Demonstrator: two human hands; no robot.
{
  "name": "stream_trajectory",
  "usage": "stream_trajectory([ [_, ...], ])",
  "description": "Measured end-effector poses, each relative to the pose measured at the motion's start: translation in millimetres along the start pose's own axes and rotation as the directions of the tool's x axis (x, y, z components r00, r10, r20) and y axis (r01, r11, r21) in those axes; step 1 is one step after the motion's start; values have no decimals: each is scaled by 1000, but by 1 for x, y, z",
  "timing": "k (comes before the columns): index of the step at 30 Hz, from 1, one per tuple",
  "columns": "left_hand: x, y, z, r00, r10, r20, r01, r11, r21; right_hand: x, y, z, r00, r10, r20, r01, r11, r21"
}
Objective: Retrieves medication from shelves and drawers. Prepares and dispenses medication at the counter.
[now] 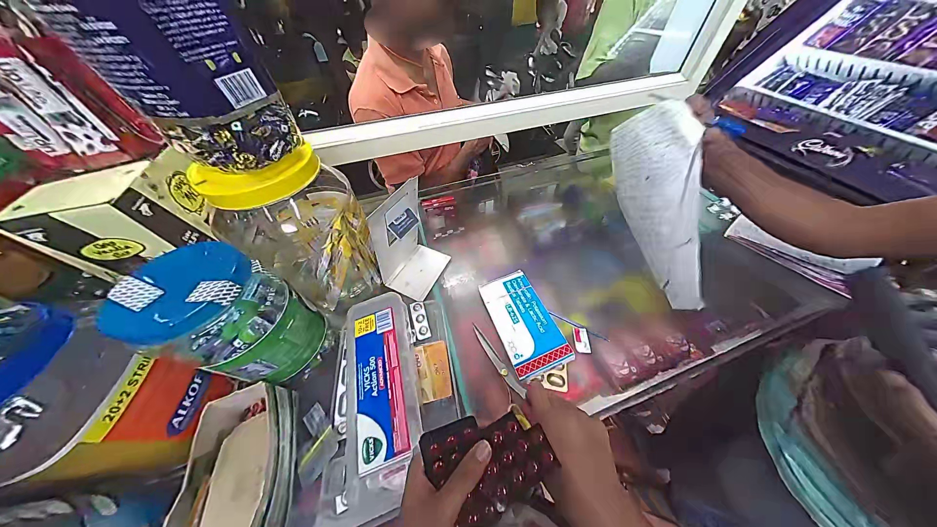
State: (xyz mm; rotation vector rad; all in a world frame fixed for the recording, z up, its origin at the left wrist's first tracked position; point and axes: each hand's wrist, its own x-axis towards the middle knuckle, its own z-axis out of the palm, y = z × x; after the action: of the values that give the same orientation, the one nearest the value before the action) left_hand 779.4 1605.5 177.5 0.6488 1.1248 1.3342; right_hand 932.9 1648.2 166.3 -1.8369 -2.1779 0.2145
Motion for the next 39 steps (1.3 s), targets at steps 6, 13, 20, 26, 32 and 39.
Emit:
stream_trajectory([
  [6,-2,3,-13,999,10,42,-10,1000,-7,13,41,-25,989,121,-89,-112,989,99],
  [13,-8,1,-11,999,-27,35,27,1000,-8,53,88,1,949,278,-149,-250,951,181],
  [20,-6,-9,-11,995,-83,59,87,993,-79,123,108,-2,953,-28,-302,24,1000,-17],
  [26,-4,-15,-8,998,-58,16,59,992,-114,39,68,-27,964,-176,-198,260,767,587],
  [32,4,-16,-5,994,-69,85,74,996,-50,-2,58,-39,915,-394,-87,329,603,727],
  [39,10,-18,-11,835,-279,474,342,938,-51,12,25,-43,693,-712,-115,718,666,203],
])
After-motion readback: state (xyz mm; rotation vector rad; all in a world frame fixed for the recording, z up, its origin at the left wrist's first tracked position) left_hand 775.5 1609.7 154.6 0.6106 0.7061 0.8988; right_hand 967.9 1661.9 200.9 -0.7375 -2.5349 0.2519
